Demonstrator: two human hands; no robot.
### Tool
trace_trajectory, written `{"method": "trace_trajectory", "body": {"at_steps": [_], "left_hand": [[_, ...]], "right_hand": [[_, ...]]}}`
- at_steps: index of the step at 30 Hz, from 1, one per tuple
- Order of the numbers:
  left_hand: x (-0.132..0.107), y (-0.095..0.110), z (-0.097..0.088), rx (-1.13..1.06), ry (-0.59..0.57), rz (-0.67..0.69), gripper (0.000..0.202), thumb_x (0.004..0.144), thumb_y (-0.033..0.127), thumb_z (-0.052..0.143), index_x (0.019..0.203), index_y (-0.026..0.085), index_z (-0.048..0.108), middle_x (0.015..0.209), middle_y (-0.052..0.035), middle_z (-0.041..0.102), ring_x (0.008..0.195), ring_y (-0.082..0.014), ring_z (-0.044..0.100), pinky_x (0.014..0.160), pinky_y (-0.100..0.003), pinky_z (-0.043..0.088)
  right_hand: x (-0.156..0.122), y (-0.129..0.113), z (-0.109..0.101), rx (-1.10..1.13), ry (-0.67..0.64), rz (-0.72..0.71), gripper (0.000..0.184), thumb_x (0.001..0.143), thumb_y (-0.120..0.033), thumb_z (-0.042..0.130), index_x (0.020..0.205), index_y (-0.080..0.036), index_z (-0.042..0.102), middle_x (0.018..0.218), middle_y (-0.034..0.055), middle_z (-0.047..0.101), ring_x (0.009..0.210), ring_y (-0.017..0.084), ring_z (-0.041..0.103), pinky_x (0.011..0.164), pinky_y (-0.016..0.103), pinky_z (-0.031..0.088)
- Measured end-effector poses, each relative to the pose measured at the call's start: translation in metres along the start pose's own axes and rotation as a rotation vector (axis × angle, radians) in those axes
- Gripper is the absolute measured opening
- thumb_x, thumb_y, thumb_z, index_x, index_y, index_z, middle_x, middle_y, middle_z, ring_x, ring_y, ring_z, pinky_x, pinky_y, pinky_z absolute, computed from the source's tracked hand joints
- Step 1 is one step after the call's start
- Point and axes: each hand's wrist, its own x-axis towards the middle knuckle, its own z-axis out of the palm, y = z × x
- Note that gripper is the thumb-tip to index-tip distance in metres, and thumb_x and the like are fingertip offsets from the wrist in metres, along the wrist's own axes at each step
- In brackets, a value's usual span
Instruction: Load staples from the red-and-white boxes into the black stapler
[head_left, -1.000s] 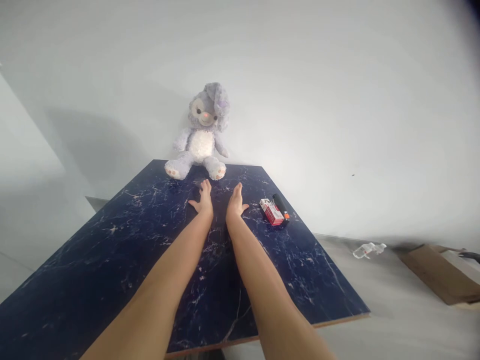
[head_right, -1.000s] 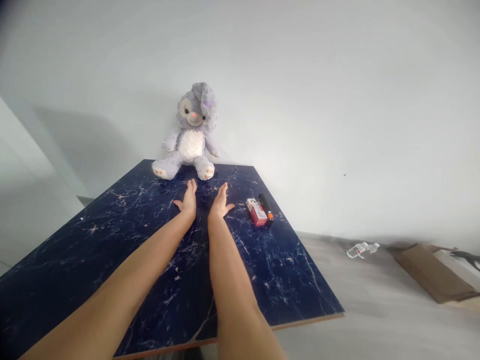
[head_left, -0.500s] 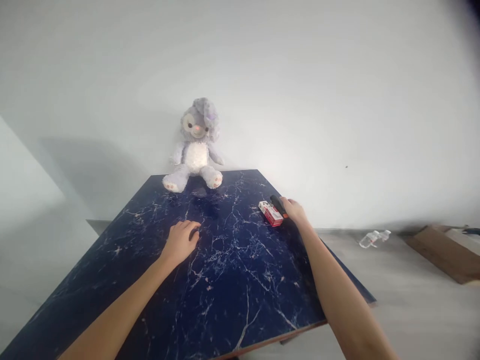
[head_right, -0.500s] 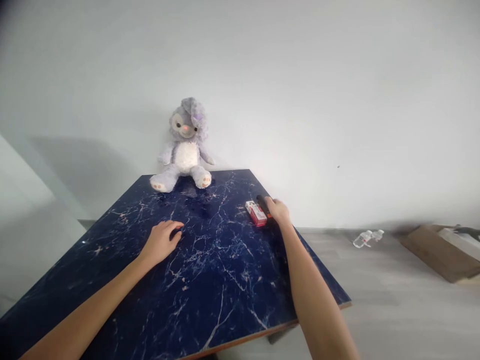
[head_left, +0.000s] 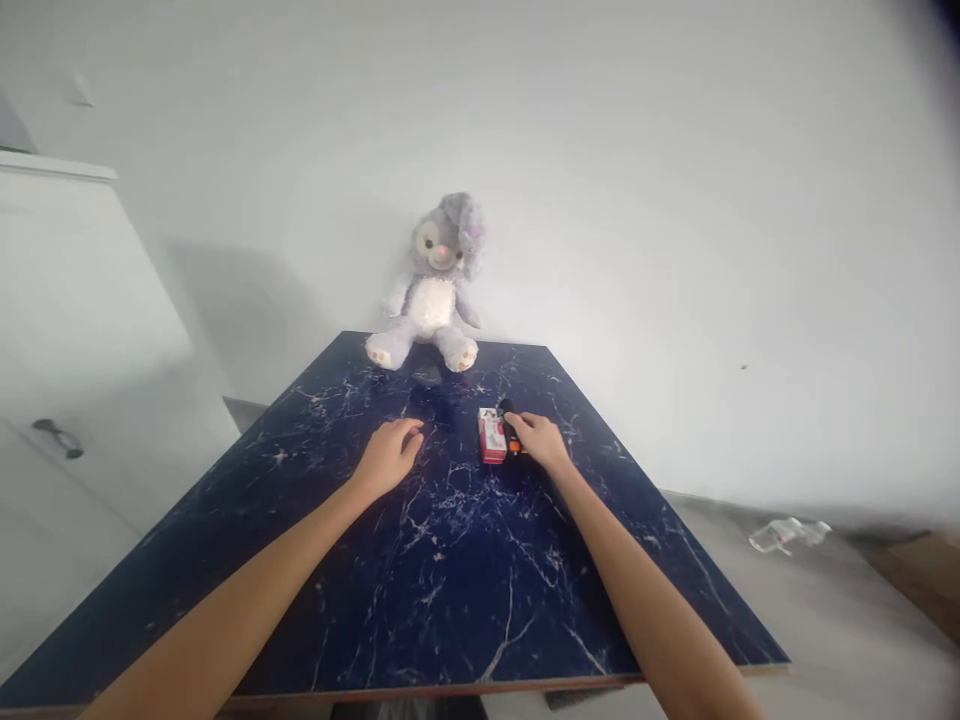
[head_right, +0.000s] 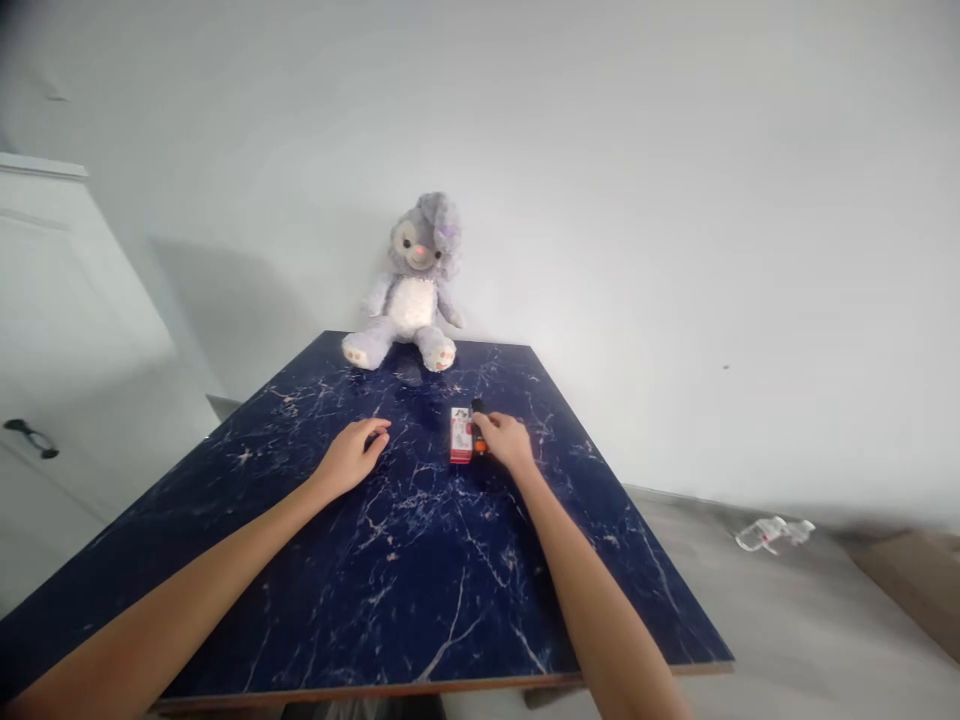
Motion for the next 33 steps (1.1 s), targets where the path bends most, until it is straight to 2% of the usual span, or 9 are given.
{"method": "trace_trajectory", "body": {"at_steps": [5,8,11,13,17,20,24,28,33], "left_hand": [[-0.005,-0.037,-0.025,-0.164,0.092,-0.11,0.036,0.092,0.038,0.053,0.123,0.022,0.063,0.11,-0.0076,0.072,0.102,-0.0247,0.067,0.097,-0.04,0.05],[-0.007,-0.076,-0.048,-0.222,0.161,-0.245,0.035,0.089,0.04,0.056,0.118,0.021,0.065,0.107,-0.0077,0.074,0.099,-0.024,0.069,0.096,-0.04,0.052],[-0.01,-0.11,-0.071,-0.328,0.293,-0.44,0.04,0.09,0.046,0.052,0.117,0.019,0.064,0.11,-0.0103,0.074,0.105,-0.0253,0.069,0.096,-0.041,0.053],[-0.012,-0.124,-0.085,-0.384,0.273,-0.489,0.047,0.091,0.051,0.051,0.122,0.019,0.063,0.117,-0.0112,0.072,0.111,-0.0261,0.068,0.097,-0.041,0.052],[-0.019,-0.13,-0.101,-0.407,-0.045,-0.361,0.068,0.085,0.057,0.062,0.144,0.025,0.051,0.142,-0.0105,0.059,0.129,-0.028,0.058,0.107,-0.04,0.046],[-0.023,-0.125,-0.104,-0.385,-0.166,-0.296,0.088,0.079,0.055,0.071,0.155,0.028,0.036,0.153,-0.0119,0.047,0.134,-0.032,0.052,0.109,-0.043,0.045],[-0.025,-0.115,-0.102,-0.307,-0.173,-0.301,0.1,0.069,0.051,0.081,0.155,0.029,0.035,0.152,-0.0113,0.049,0.134,-0.0342,0.052,0.111,-0.046,0.042],[-0.025,-0.109,-0.103,-0.333,-0.193,-0.333,0.098,0.071,0.05,0.079,0.155,0.027,0.035,0.151,-0.011,0.05,0.134,-0.0325,0.052,0.112,-0.044,0.041],[-0.022,-0.106,-0.104,-0.334,-0.164,-0.41,0.091,0.074,0.052,0.078,0.152,0.027,0.04,0.149,-0.0114,0.051,0.132,-0.0326,0.053,0.113,-0.045,0.04]], "right_hand": [[-0.023,-0.09,0.076,0.145,-0.113,-0.11,0.047,0.09,-0.066,0.049,0.084,-0.025,0.072,0.083,0.0034,0.074,0.077,0.019,0.068,0.065,0.024,0.044],[-0.033,-0.143,0.124,0.156,-0.055,-0.09,0.046,0.09,-0.063,0.052,0.081,-0.021,0.068,0.087,0.0098,0.072,0.083,0.023,0.068,0.072,0.028,0.048],[-0.033,-0.175,0.158,0.246,-0.006,-0.052,0.042,0.092,-0.058,0.049,0.087,-0.019,0.064,0.098,0.0146,0.069,0.087,0.025,0.068,0.075,0.032,0.051],[-0.025,-0.179,0.17,0.336,0.022,-0.047,0.037,0.098,-0.049,0.04,0.093,-0.019,0.062,0.1,0.0139,0.068,0.087,0.024,0.069,0.076,0.031,0.052],[-0.004,-0.167,0.173,0.416,0.007,-0.151,0.023,0.091,-0.025,0.046,0.109,-0.02,0.059,0.109,0.0082,0.07,0.097,0.02,0.067,0.085,0.028,0.052],[0.002,-0.162,0.17,0.367,-0.097,-0.327,0.047,0.078,-0.016,0.055,0.125,-0.022,0.056,0.113,0.0053,0.071,0.104,0.021,0.066,0.092,0.028,0.049],[-0.001,-0.163,0.166,0.402,-0.145,-0.319,0.041,0.077,-0.012,0.051,0.114,-0.023,0.064,0.1,0.0028,0.074,0.095,0.021,0.068,0.088,0.027,0.049],[0.004,-0.151,0.159,0.566,-0.142,-0.187,0.032,0.084,-0.014,0.042,0.097,-0.023,0.07,0.093,0.0013,0.074,0.09,0.018,0.068,0.085,0.025,0.05],[0.014,-0.13,0.154,0.781,-0.285,-0.134,0.029,0.084,-0.015,0.04,0.089,-0.019,0.068,0.081,0.0019,0.071,0.078,0.015,0.068,0.077,0.023,0.054]]}}
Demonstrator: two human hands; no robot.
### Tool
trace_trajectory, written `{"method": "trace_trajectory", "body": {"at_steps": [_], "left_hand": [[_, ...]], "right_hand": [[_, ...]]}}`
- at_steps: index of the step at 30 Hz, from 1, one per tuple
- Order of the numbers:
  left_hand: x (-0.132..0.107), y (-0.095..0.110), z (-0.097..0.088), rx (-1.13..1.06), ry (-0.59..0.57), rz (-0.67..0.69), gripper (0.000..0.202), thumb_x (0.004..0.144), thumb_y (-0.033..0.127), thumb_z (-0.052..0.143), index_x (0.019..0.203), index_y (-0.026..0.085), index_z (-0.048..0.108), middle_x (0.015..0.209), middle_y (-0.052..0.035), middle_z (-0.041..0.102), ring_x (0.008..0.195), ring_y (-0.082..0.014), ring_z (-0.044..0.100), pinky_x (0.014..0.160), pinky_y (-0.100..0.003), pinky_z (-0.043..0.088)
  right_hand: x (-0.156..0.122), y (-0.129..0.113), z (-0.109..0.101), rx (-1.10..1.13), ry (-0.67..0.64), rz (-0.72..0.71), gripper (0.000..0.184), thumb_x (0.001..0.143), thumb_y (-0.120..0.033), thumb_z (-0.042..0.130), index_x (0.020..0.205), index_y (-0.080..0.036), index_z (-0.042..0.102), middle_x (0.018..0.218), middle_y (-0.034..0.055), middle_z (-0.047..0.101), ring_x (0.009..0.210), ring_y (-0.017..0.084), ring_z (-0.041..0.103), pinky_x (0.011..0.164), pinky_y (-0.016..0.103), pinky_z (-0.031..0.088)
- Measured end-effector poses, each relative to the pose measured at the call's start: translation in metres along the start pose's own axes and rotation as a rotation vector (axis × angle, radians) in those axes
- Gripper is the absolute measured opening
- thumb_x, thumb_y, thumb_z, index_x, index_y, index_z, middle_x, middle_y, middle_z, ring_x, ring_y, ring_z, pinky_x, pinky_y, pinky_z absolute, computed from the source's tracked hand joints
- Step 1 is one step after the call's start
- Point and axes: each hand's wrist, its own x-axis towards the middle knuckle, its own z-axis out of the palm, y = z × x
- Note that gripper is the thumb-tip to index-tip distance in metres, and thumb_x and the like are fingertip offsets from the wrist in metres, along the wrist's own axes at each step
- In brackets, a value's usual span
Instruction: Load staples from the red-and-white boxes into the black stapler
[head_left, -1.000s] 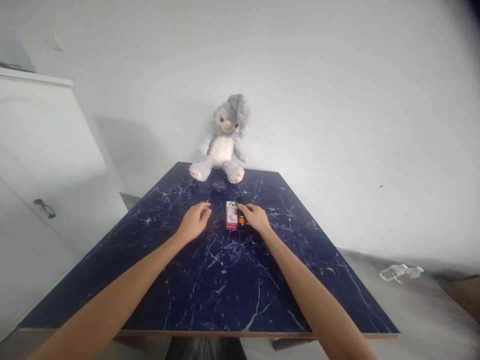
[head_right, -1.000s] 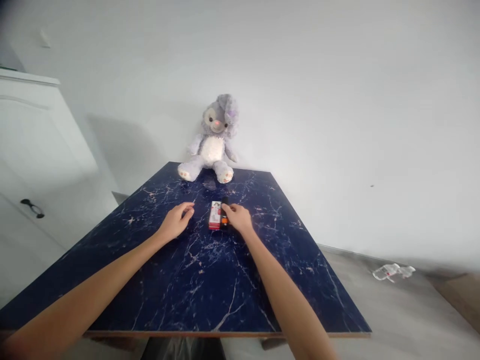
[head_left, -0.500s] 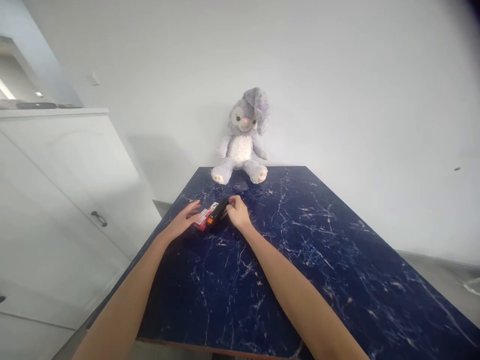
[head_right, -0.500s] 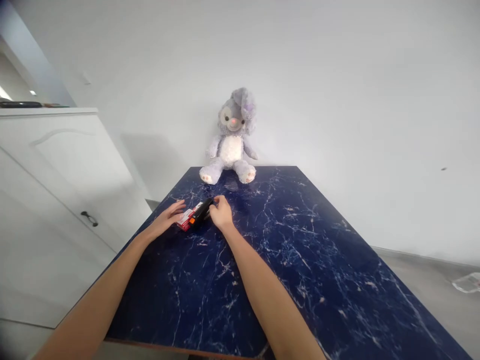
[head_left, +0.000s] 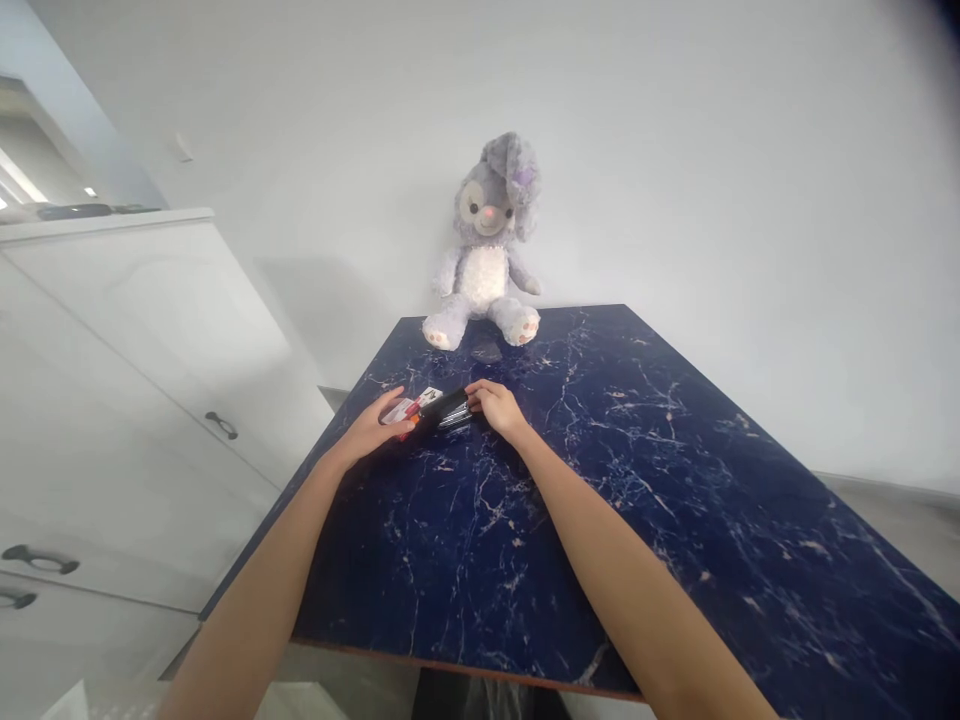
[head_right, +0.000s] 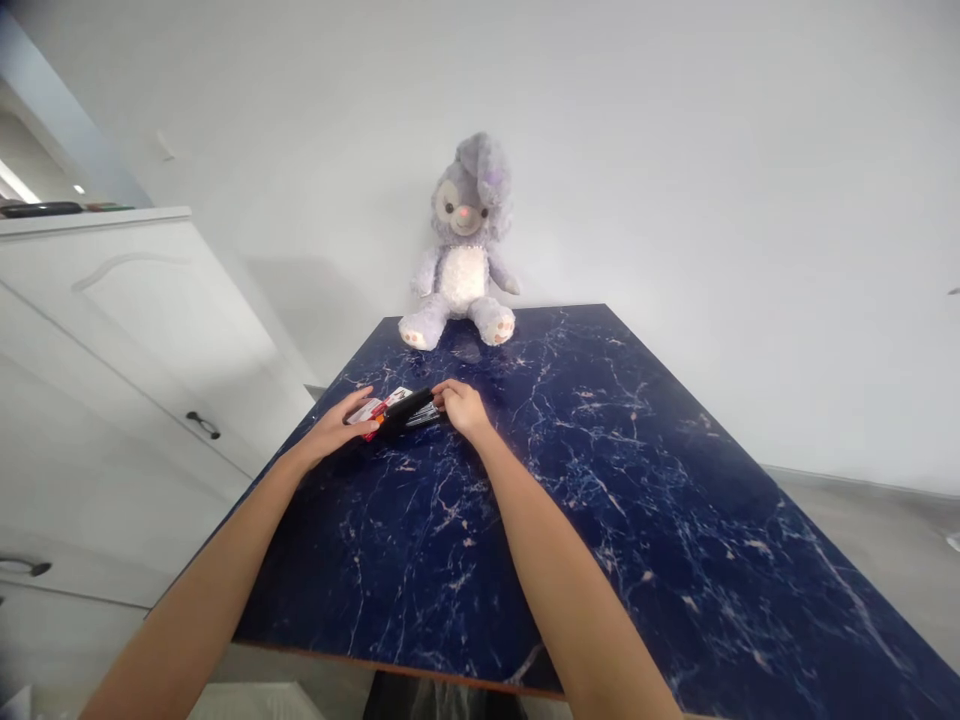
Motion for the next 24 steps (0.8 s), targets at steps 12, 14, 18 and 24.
{"method": "trace_trajectory", "body": {"at_steps": [12,14,18,24], "left_hand": [[0.0013,-0.0022,0.0035,0.092,-0.005,0.03,0.072,0.082,0.056,0.069,0.146,0.031,0.049,0.153,-0.0048,0.048,0.139,-0.0304,0.047,0.116,-0.039,0.036],[0.0014,-0.0032,0.003,0.068,0.014,0.021,0.072,0.082,0.056,0.07,0.147,0.032,0.049,0.155,-0.0052,0.046,0.141,-0.0307,0.044,0.117,-0.041,0.034],[0.0013,-0.0018,0.0012,-0.031,0.009,-0.006,0.083,0.079,0.051,0.075,0.152,0.031,0.042,0.156,-0.01,0.045,0.142,-0.0324,0.043,0.116,-0.044,0.035],[0.0044,0.0001,0.0004,-0.097,-0.002,-0.031,0.082,0.075,0.046,0.08,0.148,0.031,0.047,0.152,-0.0117,0.049,0.142,-0.0331,0.044,0.116,-0.048,0.034]], "right_hand": [[-0.0028,-0.0047,-0.0031,0.428,-0.127,0.059,0.062,0.098,-0.064,0.032,0.1,-0.017,0.074,0.111,0.011,0.074,0.106,0.022,0.067,0.101,0.035,0.049],[-0.0019,-0.0033,-0.0029,0.414,-0.147,0.045,0.063,0.097,-0.066,0.033,0.098,-0.018,0.075,0.108,0.0104,0.074,0.105,0.022,0.067,0.102,0.035,0.048],[0.0004,0.0012,-0.0016,0.422,-0.153,0.014,0.059,0.095,-0.065,0.039,0.11,-0.018,0.072,0.108,0.0092,0.073,0.102,0.021,0.067,0.1,0.035,0.049],[0.0003,-0.0026,-0.0053,0.431,-0.193,0.019,0.062,0.095,-0.066,0.037,0.121,-0.019,0.068,0.115,0.0102,0.071,0.107,0.021,0.066,0.102,0.036,0.047]]}}
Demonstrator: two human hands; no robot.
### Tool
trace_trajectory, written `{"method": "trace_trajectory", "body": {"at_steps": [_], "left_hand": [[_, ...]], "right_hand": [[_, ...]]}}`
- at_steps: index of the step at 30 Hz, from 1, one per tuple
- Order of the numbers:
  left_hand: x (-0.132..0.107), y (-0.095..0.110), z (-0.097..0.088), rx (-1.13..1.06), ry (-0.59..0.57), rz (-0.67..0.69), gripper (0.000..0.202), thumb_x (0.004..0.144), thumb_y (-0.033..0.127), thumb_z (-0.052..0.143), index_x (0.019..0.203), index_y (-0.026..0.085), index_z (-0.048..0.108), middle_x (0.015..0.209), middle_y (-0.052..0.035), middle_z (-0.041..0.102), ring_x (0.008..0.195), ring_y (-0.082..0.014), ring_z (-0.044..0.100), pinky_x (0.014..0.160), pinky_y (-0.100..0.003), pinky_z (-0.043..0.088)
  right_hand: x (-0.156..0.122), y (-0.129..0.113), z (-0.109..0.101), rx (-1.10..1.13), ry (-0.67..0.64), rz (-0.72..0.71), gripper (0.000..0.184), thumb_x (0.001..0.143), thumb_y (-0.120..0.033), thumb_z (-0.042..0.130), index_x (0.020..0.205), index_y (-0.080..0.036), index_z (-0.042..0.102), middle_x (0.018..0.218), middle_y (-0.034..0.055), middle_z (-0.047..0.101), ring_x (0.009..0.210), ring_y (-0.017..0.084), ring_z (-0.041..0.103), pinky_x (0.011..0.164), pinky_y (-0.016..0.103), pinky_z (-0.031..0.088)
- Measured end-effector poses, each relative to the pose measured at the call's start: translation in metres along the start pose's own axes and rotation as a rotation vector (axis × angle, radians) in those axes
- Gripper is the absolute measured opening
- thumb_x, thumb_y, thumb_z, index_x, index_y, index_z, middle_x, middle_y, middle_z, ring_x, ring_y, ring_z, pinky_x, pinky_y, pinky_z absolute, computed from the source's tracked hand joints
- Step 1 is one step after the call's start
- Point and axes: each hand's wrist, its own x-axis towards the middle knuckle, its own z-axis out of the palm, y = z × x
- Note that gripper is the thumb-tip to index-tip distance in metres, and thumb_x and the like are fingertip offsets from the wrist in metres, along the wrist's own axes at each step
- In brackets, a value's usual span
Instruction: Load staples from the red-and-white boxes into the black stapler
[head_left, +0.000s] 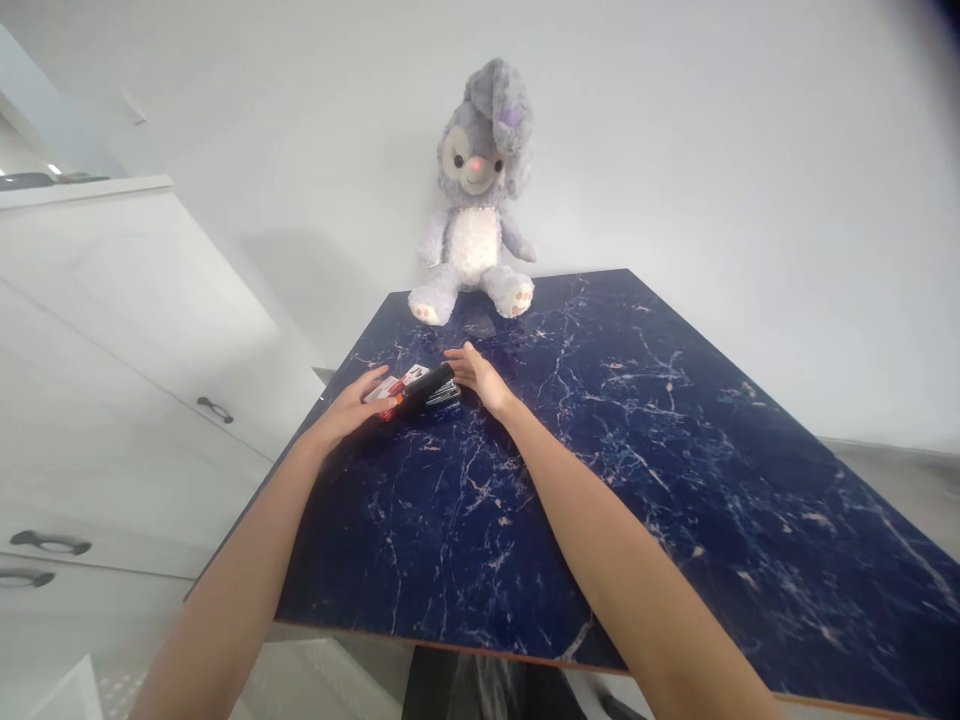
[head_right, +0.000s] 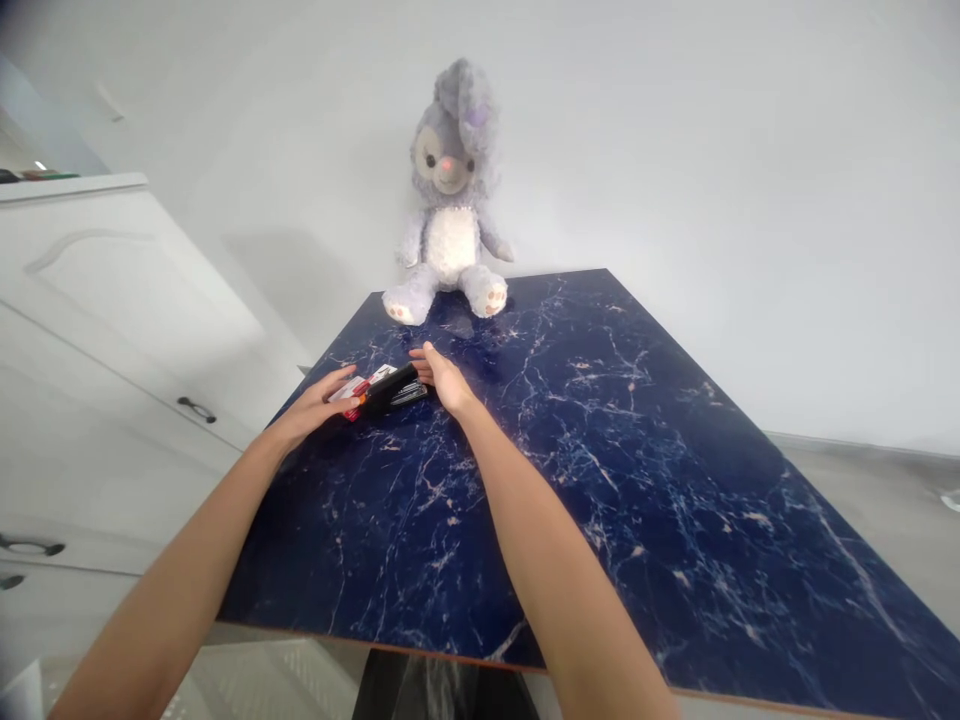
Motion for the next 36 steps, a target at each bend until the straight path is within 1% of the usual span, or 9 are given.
{"method": "trace_trajectory", "body": {"at_steps": [4,10,15,17,20,24,29,32,36], "left_hand": [[0.002,-0.001,0.0,-0.015,0.0,-0.024,0.086,0.073,0.045,0.082,0.15,0.031,0.045,0.15,-0.0132,0.051,0.14,-0.0332,0.046,0.116,-0.049,0.035],[0.001,0.004,0.0,0.012,0.004,-0.066,0.09,0.072,0.046,0.083,0.151,0.03,0.042,0.152,-0.0144,0.048,0.14,-0.035,0.045,0.114,-0.049,0.037],[-0.003,0.002,0.0,0.05,0.007,-0.016,0.085,0.076,0.05,0.078,0.151,0.031,0.042,0.158,-0.0094,0.041,0.144,-0.0312,0.041,0.115,-0.043,0.037],[-0.004,0.001,-0.005,0.081,0.004,0.002,0.082,0.077,0.052,0.075,0.15,0.031,0.044,0.158,-0.0084,0.041,0.142,-0.0307,0.042,0.114,-0.042,0.038],[-0.005,0.001,-0.014,0.193,-0.016,0.016,0.07,0.077,0.057,0.073,0.138,0.026,0.059,0.147,-0.0095,0.054,0.131,-0.0322,0.054,0.108,-0.043,0.043],[-0.007,0.005,-0.02,0.313,0.097,0.051,0.055,0.074,0.057,0.074,0.116,0.023,0.07,0.119,-0.0065,0.071,0.104,-0.0286,0.066,0.094,-0.04,0.05],[-0.007,0.007,-0.012,0.048,0.373,0.116,0.057,0.075,0.044,0.074,0.126,0.021,0.061,0.109,-0.0059,0.072,0.09,-0.0226,0.068,0.081,-0.035,0.055],[-0.003,0.004,-0.009,-0.149,0.38,0.108,0.061,0.075,0.036,0.074,0.132,0.021,0.057,0.101,-0.006,0.071,0.078,-0.0194,0.068,0.073,-0.034,0.057],[-0.001,0.0,-0.009,-0.313,0.384,0.034,0.059,0.074,0.027,0.072,0.131,0.019,0.058,0.096,-0.0067,0.07,0.072,-0.0171,0.068,0.071,-0.033,0.057]], "right_hand": [[-0.002,-0.006,-0.002,0.033,-0.016,0.027,0.066,0.096,-0.068,0.03,0.127,-0.022,0.066,0.124,0.0105,0.069,0.115,0.023,0.063,0.106,0.04,0.044],[-0.001,-0.004,-0.004,-0.008,-0.017,-0.029,0.067,0.094,-0.071,0.03,0.121,-0.025,0.071,0.125,0.0074,0.069,0.126,0.027,0.057,0.114,0.044,0.034],[-0.002,-0.003,-0.003,-0.073,0.052,-0.063,0.07,0.094,-0.072,0.026,0.114,-0.024,0.074,0.121,0.0075,0.071,0.119,0.026,0.061,0.107,0.041,0.04],[-0.005,-0.005,-0.004,-0.211,0.186,-0.113,0.074,0.095,-0.072,0.021,0.101,-0.024,0.076,0.113,0.0068,0.073,0.112,0.025,0.063,0.103,0.039,0.042],[-0.011,-0.008,-0.006,-0.518,0.333,-0.229,0.08,0.099,-0.068,0.014,0.072,-0.022,0.074,0.095,0.0065,0.074,0.102,0.024,0.064,0.099,0.035,0.04],[-0.015,-0.01,-0.004,-0.799,0.209,-0.329,0.078,0.103,-0.059,0.014,0.059,-0.022,0.067,0.088,0.0085,0.072,0.1,0.023,0.062,0.101,0.035,0.036],[-0.019,-0.006,-0.003,-0.924,0.129,-0.432,0.064,0.102,-0.059,0.029,0.068,-0.024,0.071,0.11,0.0088,0.071,0.115,0.028,0.051,0.109,0.044,0.03],[-0.019,-0.006,-0.007,-0.908,0.11,-0.444,0.059,0.102,-0.056,0.029,0.078,-0.025,0.073,0.111,0.0074,0.071,0.113,0.028,0.053,0.108,0.045,0.032],[-0.014,-0.008,-0.012,-0.884,0.081,-0.337,0.063,0.104,-0.054,0.021,0.081,-0.025,0.072,0.096,0.0059,0.073,0.099,0.025,0.061,0.101,0.039,0.038]]}}
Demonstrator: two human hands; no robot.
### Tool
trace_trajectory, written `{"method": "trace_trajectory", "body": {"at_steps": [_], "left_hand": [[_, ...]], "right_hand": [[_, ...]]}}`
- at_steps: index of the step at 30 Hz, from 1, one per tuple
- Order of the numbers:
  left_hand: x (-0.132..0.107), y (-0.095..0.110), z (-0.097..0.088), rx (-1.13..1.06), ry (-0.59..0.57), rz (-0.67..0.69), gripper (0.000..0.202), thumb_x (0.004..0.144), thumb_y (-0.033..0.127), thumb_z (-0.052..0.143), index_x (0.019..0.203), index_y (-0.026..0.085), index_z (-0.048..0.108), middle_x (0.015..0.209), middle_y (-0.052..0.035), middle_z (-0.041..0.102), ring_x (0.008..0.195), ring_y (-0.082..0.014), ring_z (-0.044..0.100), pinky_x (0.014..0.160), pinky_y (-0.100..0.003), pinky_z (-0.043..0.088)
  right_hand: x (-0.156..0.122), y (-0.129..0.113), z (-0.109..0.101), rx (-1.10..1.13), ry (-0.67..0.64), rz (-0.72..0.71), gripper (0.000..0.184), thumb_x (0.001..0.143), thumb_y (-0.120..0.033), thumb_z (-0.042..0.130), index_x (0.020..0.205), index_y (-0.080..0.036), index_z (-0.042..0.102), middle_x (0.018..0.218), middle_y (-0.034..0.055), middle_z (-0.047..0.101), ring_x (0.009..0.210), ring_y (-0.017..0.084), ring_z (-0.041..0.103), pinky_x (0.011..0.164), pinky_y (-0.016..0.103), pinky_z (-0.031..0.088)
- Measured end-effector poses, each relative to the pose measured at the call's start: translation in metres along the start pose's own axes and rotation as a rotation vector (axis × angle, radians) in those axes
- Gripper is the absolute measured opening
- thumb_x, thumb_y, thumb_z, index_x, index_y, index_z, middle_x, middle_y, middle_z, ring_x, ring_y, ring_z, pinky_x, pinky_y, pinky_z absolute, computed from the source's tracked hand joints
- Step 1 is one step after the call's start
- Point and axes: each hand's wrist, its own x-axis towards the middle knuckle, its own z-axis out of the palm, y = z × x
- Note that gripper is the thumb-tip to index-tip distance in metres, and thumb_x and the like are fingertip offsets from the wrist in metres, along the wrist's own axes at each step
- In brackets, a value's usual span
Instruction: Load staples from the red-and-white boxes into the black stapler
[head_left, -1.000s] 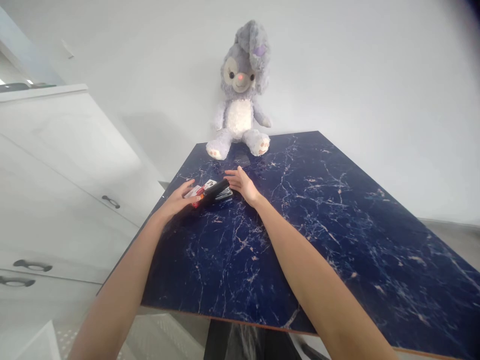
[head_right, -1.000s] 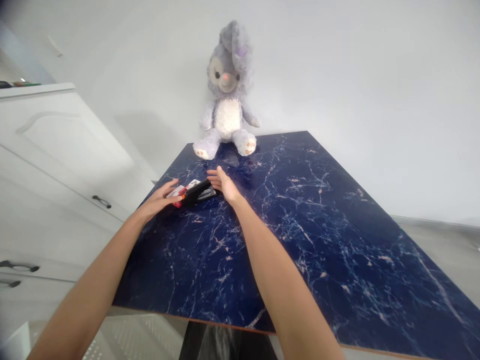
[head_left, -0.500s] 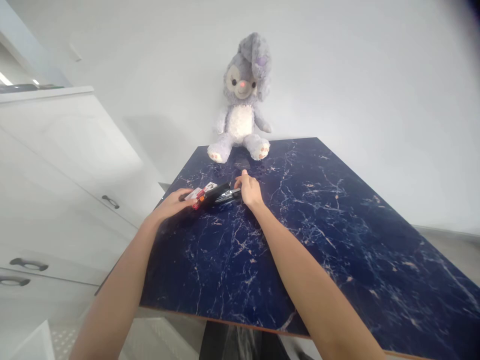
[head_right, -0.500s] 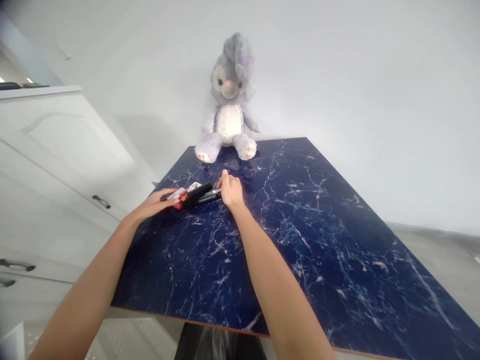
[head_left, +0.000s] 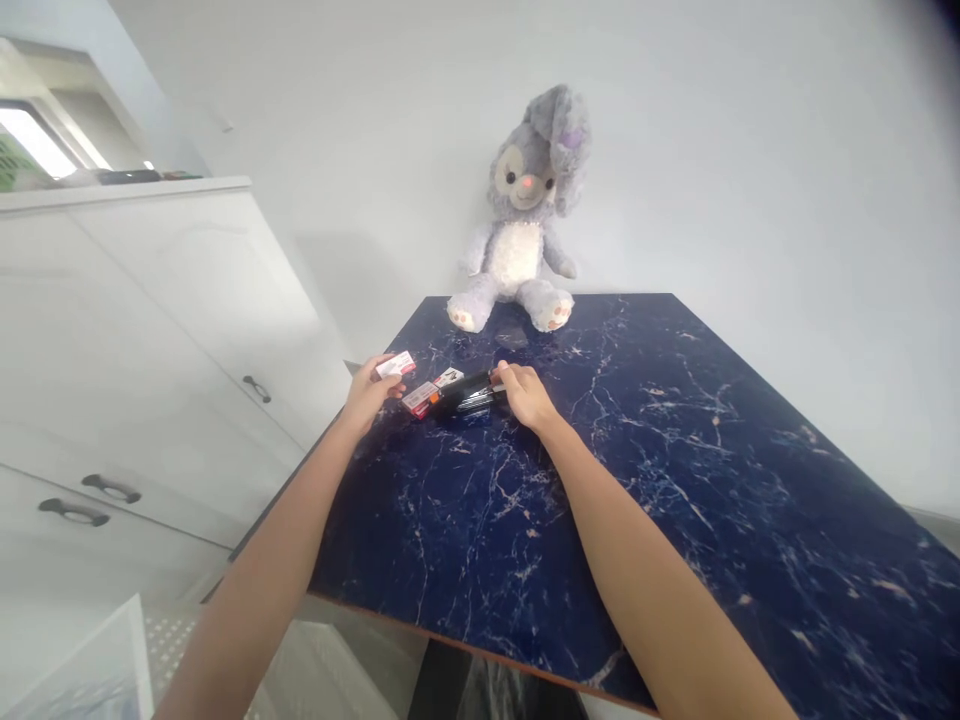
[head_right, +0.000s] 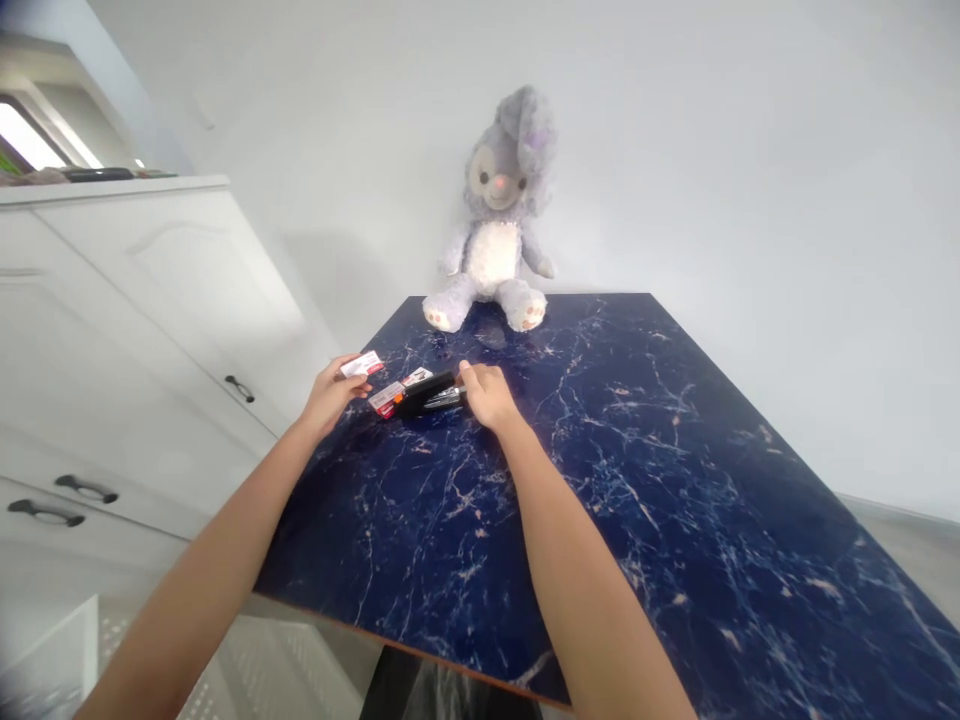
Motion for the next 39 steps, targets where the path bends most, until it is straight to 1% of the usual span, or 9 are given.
{"method": "trace_trajectory", "body": {"at_steps": [4,9,15,19,23,26,30,35,39], "left_hand": [[-0.001,0.002,0.0,-0.18,-0.026,-0.097,0.065,0.075,0.02,0.069,0.138,0.018,0.053,0.095,-0.007,0.071,0.074,-0.0169,0.07,0.083,-0.038,0.058],[-0.004,0.007,-0.002,-0.43,-0.205,-0.151,0.058,0.08,0.022,0.064,0.136,0.011,0.053,0.124,-0.0177,0.068,0.11,-0.029,0.069,0.106,-0.048,0.05],[-0.006,0.01,0.0,-0.428,-0.261,-0.092,0.051,0.083,0.02,0.067,0.132,0.012,0.056,0.132,-0.0173,0.065,0.123,-0.0322,0.062,0.114,-0.049,0.045],[-0.004,0.008,0.001,-0.387,-0.225,-0.103,0.048,0.083,0.025,0.072,0.129,0.014,0.06,0.129,-0.0158,0.067,0.119,-0.0296,0.066,0.11,-0.044,0.05],[-0.003,0.004,0.001,-0.319,-0.157,-0.116,0.051,0.082,0.032,0.076,0.129,0.018,0.062,0.123,-0.0135,0.07,0.103,-0.0248,0.072,0.097,-0.039,0.058],[-0.003,0.003,0.002,-0.268,-0.144,-0.095,0.049,0.081,0.036,0.077,0.126,0.02,0.065,0.121,-0.0116,0.071,0.089,-0.0204,0.074,0.084,-0.035,0.061],[-0.007,0.006,0.008,-0.179,-0.116,-0.042,0.05,0.076,0.036,0.08,0.122,0.02,0.068,0.112,-0.0088,0.074,0.075,-0.0168,0.071,0.071,-0.031,0.059],[-0.014,0.013,0.019,0.012,-0.055,0.099,0.047,0.079,0.045,0.075,0.118,0.021,0.069,0.099,-0.0052,0.075,0.061,-0.0146,0.064,0.061,-0.03,0.053],[-0.026,0.025,0.03,0.098,-0.072,0.191,0.047,0.08,0.052,0.073,0.115,0.02,0.07,0.09,-0.0048,0.075,0.058,-0.0152,0.062,0.058,-0.03,0.052]], "right_hand": [[0.001,-0.002,0.001,-0.108,-0.025,0.005,0.063,0.104,-0.051,0.022,0.076,-0.023,0.071,0.086,0.0075,0.072,0.092,0.024,0.062,0.099,0.04,0.038],[-0.009,-0.011,0.004,-0.325,0.091,-0.063,0.053,0.104,-0.049,0.031,0.082,-0.022,0.072,0.096,0.012,0.07,0.104,0.029,0.056,0.105,0.047,0.032],[-0.015,-0.021,0.004,-0.407,0.169,-0.101,0.049,0.104,-0.045,0.031,0.083,-0.022,0.069,0.092,0.0116,0.07,0.099,0.028,0.057,0.109,0.049,0.027],[-0.013,-0.019,0.0,-0.453,0.195,-0.01,0.038,0.102,-0.041,0.035,0.091,-0.021,0.066,0.083,0.0103,0.07,0.087,0.027,0.062,0.094,0.043,0.038],[-0.009,-0.009,-0.003,-0.372,0.235,0.148,0.019,0.091,-0.029,0.05,0.1,-0.022,0.064,0.083,0.0074,0.073,0.078,0.026,0.066,0.078,0.035,0.043],[-0.008,-0.002,-0.005,-0.248,0.32,0.183,0.024,0.091,-0.025,0.047,0.108,-0.023,0.064,0.094,0.0065,0.076,0.083,0.025,0.069,0.079,0.034,0.046],[-0.009,-0.003,-0.009,-0.091,0.416,0.136,0.03,0.096,-0.027,0.039,0.105,-0.023,0.067,0.098,0.007,0.075,0.087,0.024,0.07,0.085,0.035,0.048],[-0.011,-0.04,-0.003,0.225,0.43,-0.022,0.034,0.099,-0.04,0.041,0.114,-0.023,0.066,0.116,0.009,0.071,0.094,0.024,0.071,0.091,0.037,0.051],[-0.01,-0.076,0.013,0.398,0.32,-0.103,0.028,0.098,-0.044,0.049,0.117,-0.029,0.064,0.12,0.0027,0.071,0.111,0.023,0.066,0.101,0.038,0.048]]}}
